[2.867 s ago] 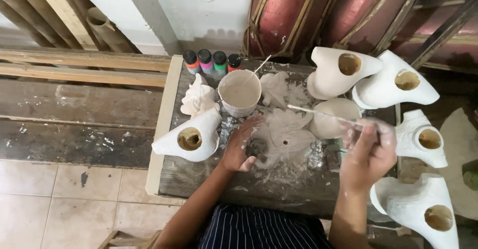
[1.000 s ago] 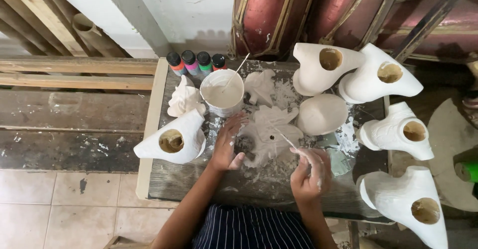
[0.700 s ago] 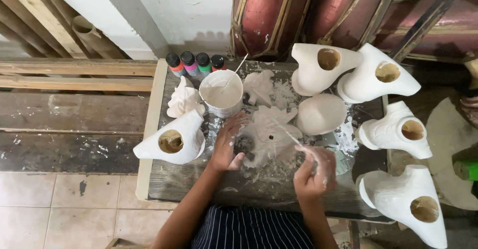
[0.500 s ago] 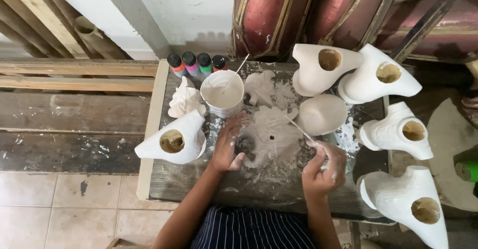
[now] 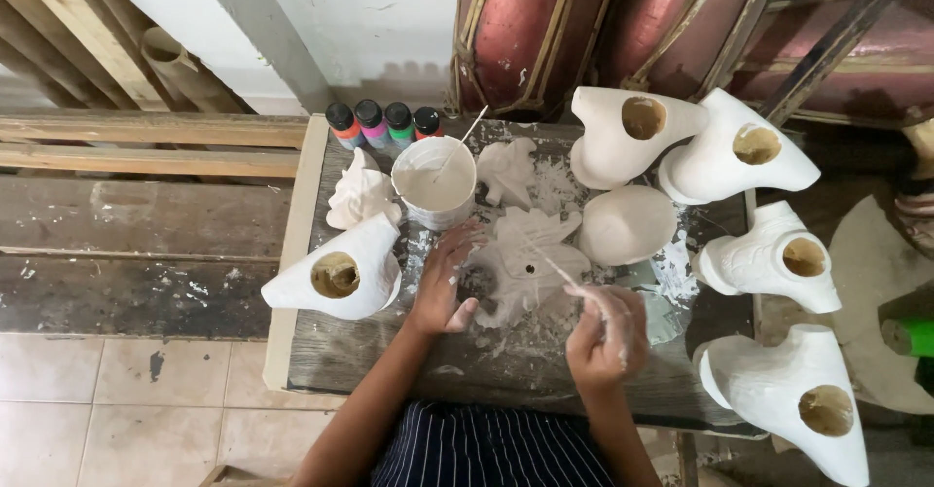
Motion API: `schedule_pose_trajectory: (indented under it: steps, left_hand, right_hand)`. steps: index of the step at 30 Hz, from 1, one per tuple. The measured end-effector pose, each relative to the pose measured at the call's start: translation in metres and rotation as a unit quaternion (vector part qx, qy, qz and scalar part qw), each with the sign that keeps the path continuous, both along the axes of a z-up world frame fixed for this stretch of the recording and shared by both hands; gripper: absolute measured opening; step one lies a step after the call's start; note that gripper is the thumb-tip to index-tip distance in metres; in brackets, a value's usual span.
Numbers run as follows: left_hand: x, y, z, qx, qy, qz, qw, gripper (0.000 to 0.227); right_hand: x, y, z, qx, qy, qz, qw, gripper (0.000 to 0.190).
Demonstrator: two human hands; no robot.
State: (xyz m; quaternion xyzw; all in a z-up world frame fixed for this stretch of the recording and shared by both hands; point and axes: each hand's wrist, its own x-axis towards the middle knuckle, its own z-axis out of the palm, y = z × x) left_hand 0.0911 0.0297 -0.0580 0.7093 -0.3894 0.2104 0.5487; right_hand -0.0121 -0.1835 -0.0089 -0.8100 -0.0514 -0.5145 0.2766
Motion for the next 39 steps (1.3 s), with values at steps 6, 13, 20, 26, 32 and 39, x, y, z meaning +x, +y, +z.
schedule_pose_trajectory:
  steps: [6, 13, 20, 26, 32, 39]
  left_hand:
    - [-0.001, -0.001, 0.007, 0.008, 0.002, 0.011, 1.0, 0.075]
    - [-0.001, 0.001, 0.001, 0.008, 0.004, 0.007, 1.0, 0.075]
    - [0.0, 0.0, -0.001, 0.007, 0.007, 0.01, 1.0, 0.075]
    - [-0.001, 0.001, -0.007, 0.014, 0.002, 0.019, 1.0, 0.074]
    - [-0.001, 0.0, -0.002, 0.005, 0.002, 0.013, 1.0, 0.075]
    - [0.0, 0.002, -0.003, 0.01, -0.017, 0.016, 1.0, 0.076]
  right_hand:
    - [0.007, -0.009, 0.027, -0.026, -0.006, -0.04, 0.999, 0.017]
    - [0.011, 0.005, 0.019, -0.007, -0.001, 0.008, 1.0, 0.017]
    - [0.017, -0.006, 0.003, -0.018, -0.007, -0.01, 1.0, 0.015]
    - [0.02, -0.012, 0.011, -0.018, 0.005, -0.036, 0.999, 0.014]
    - [0.017, -0.012, -0.009, -0.022, 0.002, -0.019, 1.0, 0.017]
    - [0.0, -0.016, -0.008, 0.018, 0.009, -0.034, 0.999, 0.017]
